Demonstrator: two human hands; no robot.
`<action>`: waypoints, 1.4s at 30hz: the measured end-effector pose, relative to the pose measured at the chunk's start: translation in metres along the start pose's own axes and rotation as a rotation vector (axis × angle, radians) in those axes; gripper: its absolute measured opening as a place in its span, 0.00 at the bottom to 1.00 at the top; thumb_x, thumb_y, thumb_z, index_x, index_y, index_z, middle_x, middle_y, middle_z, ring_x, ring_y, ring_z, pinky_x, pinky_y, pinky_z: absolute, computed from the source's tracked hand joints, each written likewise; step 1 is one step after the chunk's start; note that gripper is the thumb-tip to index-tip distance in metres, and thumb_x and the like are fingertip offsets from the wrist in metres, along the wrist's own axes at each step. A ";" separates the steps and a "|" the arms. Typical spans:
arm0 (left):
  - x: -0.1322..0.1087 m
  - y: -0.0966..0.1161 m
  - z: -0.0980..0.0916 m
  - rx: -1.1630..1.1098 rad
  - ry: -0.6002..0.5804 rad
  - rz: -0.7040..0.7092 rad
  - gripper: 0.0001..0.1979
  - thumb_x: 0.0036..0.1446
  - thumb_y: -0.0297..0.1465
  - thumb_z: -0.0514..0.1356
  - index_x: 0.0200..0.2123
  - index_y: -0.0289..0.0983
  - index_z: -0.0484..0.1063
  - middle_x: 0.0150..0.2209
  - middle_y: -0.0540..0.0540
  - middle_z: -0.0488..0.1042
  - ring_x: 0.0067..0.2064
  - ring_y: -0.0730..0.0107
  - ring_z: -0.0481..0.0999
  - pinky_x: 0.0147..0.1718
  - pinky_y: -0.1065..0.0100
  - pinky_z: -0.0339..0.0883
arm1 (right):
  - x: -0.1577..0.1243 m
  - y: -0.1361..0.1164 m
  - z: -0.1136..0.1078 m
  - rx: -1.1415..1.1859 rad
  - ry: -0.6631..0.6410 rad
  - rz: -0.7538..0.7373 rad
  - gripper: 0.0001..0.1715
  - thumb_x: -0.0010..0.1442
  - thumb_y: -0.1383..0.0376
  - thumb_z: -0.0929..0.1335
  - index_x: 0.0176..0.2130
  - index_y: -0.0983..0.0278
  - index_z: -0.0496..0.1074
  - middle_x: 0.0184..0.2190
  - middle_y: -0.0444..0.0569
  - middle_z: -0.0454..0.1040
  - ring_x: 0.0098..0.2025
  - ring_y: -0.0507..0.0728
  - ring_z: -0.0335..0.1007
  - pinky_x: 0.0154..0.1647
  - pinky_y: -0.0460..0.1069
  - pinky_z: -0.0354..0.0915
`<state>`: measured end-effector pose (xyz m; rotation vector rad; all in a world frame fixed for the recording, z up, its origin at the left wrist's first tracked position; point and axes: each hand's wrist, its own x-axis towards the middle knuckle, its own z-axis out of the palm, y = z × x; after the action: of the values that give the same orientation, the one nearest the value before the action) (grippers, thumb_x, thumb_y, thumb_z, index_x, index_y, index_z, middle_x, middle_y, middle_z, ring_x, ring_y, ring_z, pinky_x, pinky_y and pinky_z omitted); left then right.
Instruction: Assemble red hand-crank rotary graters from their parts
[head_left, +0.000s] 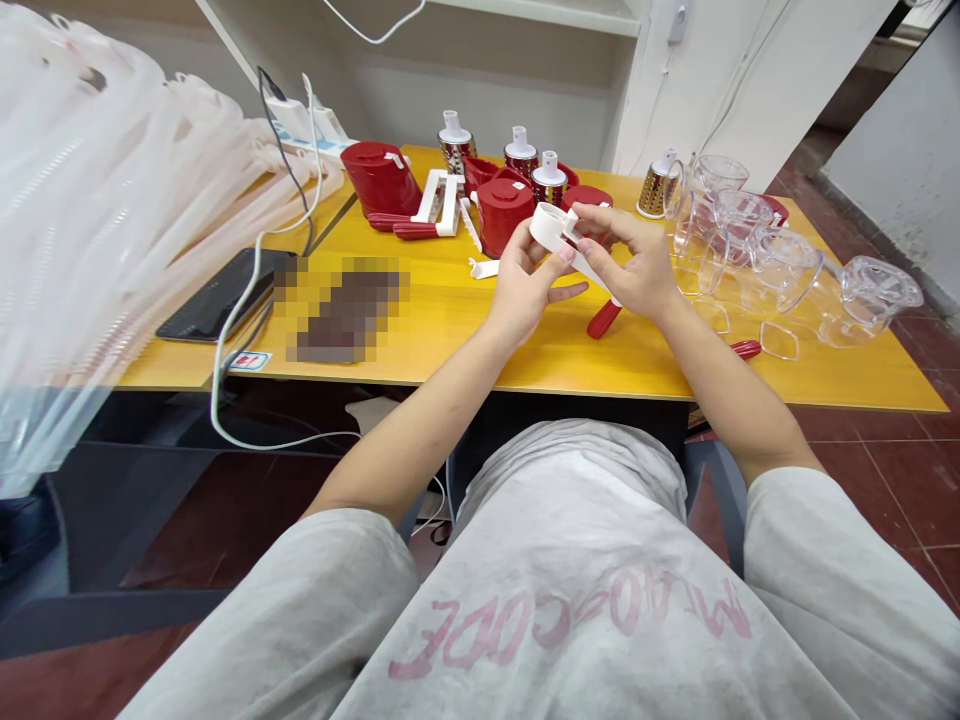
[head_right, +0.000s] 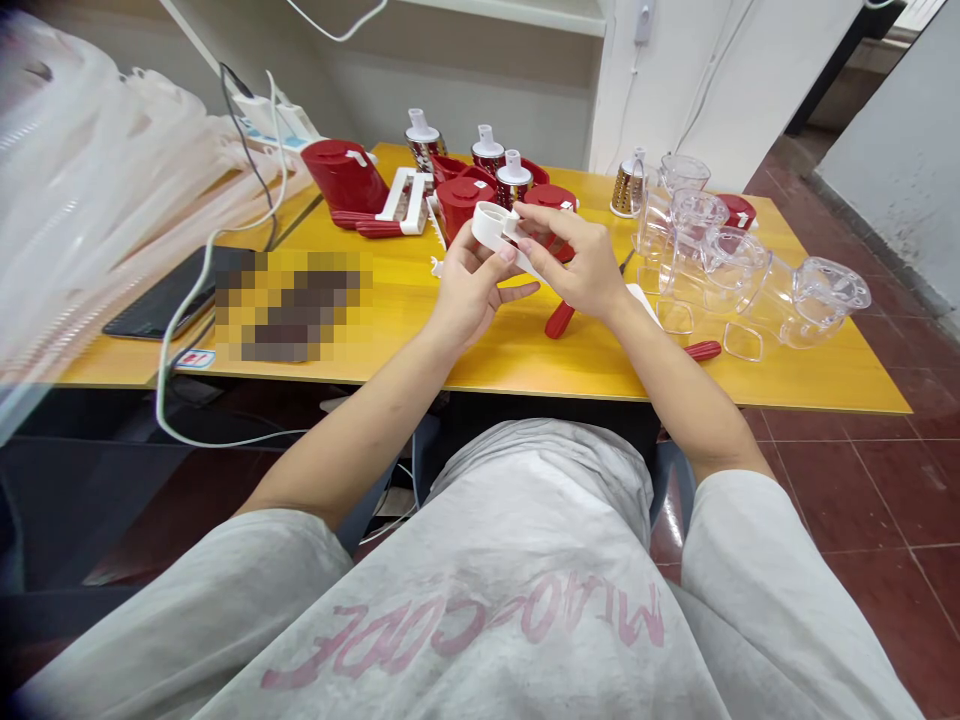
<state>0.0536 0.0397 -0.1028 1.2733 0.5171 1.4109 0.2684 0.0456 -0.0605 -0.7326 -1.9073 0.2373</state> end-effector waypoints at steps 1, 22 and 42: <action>0.000 0.001 0.001 -0.002 0.001 -0.003 0.37 0.61 0.57 0.85 0.65 0.53 0.78 0.71 0.44 0.89 0.71 0.43 0.93 0.59 0.51 0.97 | 0.000 0.000 0.000 0.008 -0.005 0.010 0.44 0.80 0.26 0.73 0.74 0.52 0.88 0.62 0.52 0.95 0.60 0.63 0.94 0.67 0.64 0.90; 0.001 -0.001 -0.001 0.014 0.000 0.004 0.40 0.57 0.62 0.86 0.62 0.51 0.78 0.64 0.45 0.90 0.71 0.43 0.92 0.62 0.51 0.96 | 0.002 -0.008 0.000 0.062 -0.027 0.090 0.39 0.78 0.31 0.79 0.71 0.52 0.91 0.61 0.52 0.95 0.61 0.65 0.96 0.67 0.62 0.91; -0.001 0.004 0.000 0.061 0.011 0.046 0.41 0.62 0.69 0.82 0.64 0.50 0.80 0.66 0.41 0.92 0.74 0.40 0.92 0.67 0.48 0.93 | 0.002 -0.016 0.006 0.069 0.034 0.100 0.46 0.73 0.23 0.77 0.67 0.50 0.94 0.52 0.49 0.95 0.53 0.63 0.95 0.62 0.63 0.91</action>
<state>0.0513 0.0380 -0.0997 1.3344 0.5453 1.4501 0.2563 0.0345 -0.0542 -0.7820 -1.8240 0.3490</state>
